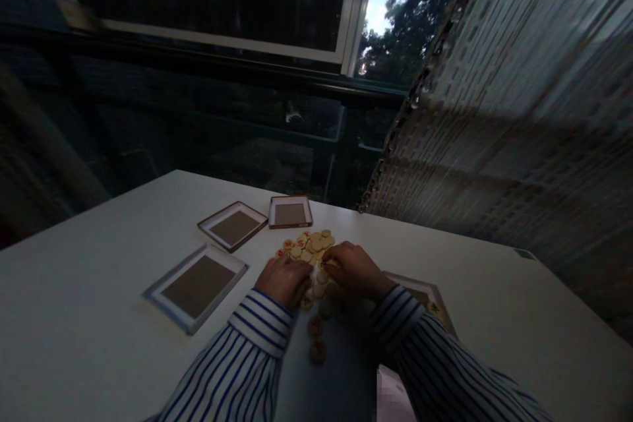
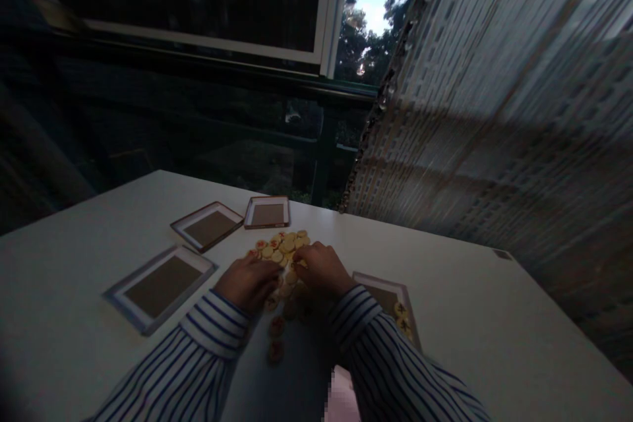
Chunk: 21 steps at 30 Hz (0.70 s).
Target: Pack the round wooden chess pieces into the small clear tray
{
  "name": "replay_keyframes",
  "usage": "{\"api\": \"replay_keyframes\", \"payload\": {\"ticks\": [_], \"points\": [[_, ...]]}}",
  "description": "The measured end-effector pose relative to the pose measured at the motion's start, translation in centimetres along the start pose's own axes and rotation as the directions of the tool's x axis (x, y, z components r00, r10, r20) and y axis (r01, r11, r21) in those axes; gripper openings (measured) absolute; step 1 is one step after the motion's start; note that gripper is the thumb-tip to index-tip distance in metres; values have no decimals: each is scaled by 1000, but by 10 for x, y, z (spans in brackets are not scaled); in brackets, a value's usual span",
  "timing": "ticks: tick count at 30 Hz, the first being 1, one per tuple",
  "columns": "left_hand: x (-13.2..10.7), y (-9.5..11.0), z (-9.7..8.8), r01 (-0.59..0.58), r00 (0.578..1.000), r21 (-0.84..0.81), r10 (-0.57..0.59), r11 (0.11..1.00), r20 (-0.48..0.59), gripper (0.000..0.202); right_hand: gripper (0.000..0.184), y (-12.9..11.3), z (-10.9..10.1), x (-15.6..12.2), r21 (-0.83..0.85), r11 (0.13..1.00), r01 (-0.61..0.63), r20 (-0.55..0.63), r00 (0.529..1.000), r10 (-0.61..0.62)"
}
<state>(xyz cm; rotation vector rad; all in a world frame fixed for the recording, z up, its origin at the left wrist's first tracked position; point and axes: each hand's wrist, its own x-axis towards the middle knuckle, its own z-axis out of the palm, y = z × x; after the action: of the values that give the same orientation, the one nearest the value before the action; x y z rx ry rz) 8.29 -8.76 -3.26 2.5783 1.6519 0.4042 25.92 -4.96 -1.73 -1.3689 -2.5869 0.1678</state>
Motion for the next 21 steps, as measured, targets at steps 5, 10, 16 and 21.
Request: {"api": "replay_keyframes", "payload": {"ticks": [5, 10, 16, 21], "points": [[-2, 3, -4, 94, 990, 21, -92, 995, -109, 28, 22, -2, -2, 1, -14, 999, -34, 45, 998, 34], [-2, 3, -4, 107, 983, 39, -100, 993, -155, 28, 21, -3, -3, 2, -23, 999, -36, 46, 998, 37], [-2, 4, -3, 101, 983, 33, -95, 994, -160, 28, 22, -1, 0, 2, -51, 998, -33, 35, 999, 35], [-2, 4, -3, 88, 984, 16, -85, 996, -158, 27, 21, -4, -1, 3, -58, 998, -30, 47, 998, 33]]}}
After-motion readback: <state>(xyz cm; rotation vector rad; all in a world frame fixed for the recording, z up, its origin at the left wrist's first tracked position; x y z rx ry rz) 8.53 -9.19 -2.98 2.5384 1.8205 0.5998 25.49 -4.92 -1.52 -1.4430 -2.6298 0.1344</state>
